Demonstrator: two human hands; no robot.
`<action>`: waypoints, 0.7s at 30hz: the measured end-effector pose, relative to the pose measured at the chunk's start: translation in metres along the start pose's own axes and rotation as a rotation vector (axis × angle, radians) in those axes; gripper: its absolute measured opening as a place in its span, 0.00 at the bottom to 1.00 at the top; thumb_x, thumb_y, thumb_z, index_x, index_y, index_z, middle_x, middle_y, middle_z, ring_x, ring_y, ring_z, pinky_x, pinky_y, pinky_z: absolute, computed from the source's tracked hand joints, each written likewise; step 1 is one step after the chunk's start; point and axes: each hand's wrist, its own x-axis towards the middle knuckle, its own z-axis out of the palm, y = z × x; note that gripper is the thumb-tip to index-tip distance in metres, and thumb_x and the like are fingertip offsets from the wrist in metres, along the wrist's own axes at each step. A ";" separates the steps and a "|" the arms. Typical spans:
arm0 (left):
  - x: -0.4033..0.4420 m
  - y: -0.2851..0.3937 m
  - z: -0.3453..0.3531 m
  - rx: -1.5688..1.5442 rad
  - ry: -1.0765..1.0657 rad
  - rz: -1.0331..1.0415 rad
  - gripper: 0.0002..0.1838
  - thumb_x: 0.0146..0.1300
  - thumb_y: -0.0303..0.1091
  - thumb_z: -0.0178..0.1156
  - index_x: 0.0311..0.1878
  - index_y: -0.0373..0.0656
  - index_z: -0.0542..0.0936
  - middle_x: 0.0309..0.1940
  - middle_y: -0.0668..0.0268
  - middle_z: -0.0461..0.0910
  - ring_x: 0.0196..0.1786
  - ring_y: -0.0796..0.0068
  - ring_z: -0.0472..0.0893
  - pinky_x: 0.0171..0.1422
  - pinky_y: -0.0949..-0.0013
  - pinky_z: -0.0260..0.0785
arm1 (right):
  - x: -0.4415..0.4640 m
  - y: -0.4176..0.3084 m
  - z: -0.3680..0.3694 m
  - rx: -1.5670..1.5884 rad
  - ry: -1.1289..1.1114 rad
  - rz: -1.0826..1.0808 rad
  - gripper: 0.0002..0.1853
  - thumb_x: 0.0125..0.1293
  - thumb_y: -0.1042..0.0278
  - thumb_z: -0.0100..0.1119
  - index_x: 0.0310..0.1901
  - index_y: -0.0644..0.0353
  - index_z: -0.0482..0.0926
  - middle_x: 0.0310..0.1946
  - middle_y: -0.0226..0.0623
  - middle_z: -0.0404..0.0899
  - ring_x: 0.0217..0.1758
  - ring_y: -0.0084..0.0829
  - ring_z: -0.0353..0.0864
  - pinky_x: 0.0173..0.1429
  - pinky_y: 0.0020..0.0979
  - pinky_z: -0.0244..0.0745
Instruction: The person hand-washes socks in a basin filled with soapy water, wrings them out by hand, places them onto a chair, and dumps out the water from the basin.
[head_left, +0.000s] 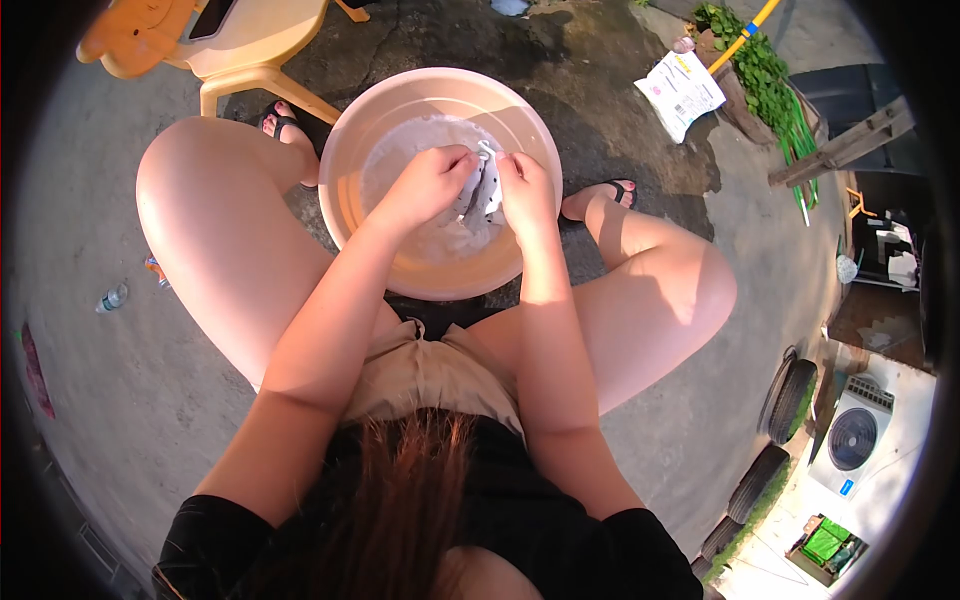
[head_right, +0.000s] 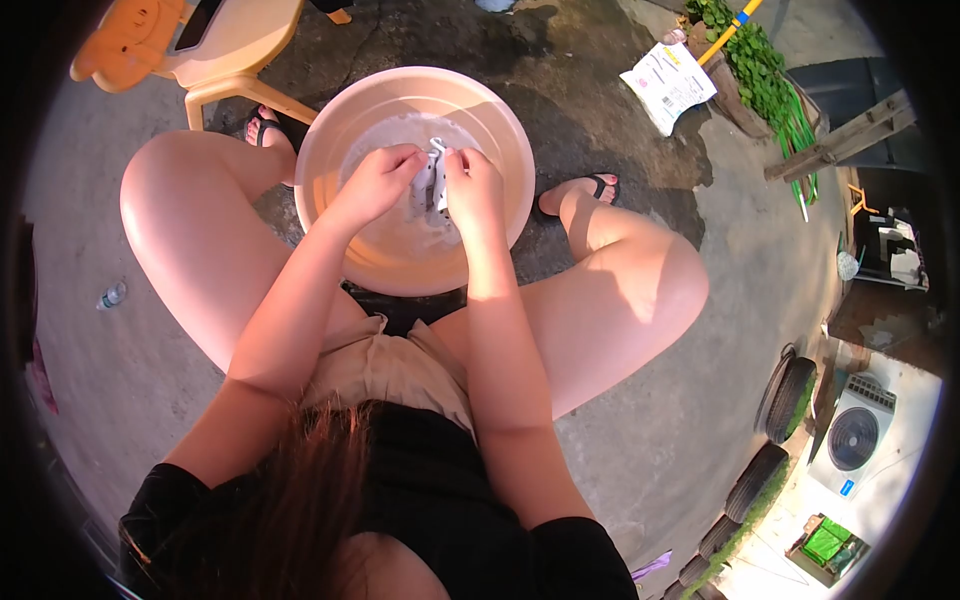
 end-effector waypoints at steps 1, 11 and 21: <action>0.000 0.001 0.001 -0.021 0.028 0.003 0.14 0.67 0.37 0.49 0.36 0.35 0.78 0.24 0.62 0.76 0.30 0.73 0.74 0.40 0.66 0.67 | 0.001 0.000 0.000 0.009 0.007 -0.004 0.16 0.66 0.61 0.53 0.31 0.70 0.76 0.22 0.47 0.77 0.25 0.35 0.76 0.33 0.34 0.69; 0.002 0.001 0.000 -0.061 0.121 -0.046 0.11 0.62 0.37 0.58 0.31 0.38 0.77 0.23 0.66 0.76 0.29 0.80 0.73 0.36 0.72 0.66 | 0.004 0.006 0.003 -0.028 -0.029 0.010 0.17 0.65 0.60 0.54 0.31 0.69 0.76 0.24 0.47 0.78 0.27 0.37 0.78 0.35 0.35 0.70; 0.004 -0.007 0.001 -0.184 0.164 -0.142 0.20 0.66 0.42 0.54 0.26 0.34 0.77 0.17 0.69 0.71 0.23 0.82 0.67 0.30 0.73 0.62 | 0.004 0.016 0.007 -0.010 -0.059 -0.063 0.12 0.58 0.65 0.63 0.33 0.67 0.78 0.25 0.43 0.80 0.28 0.34 0.79 0.36 0.31 0.73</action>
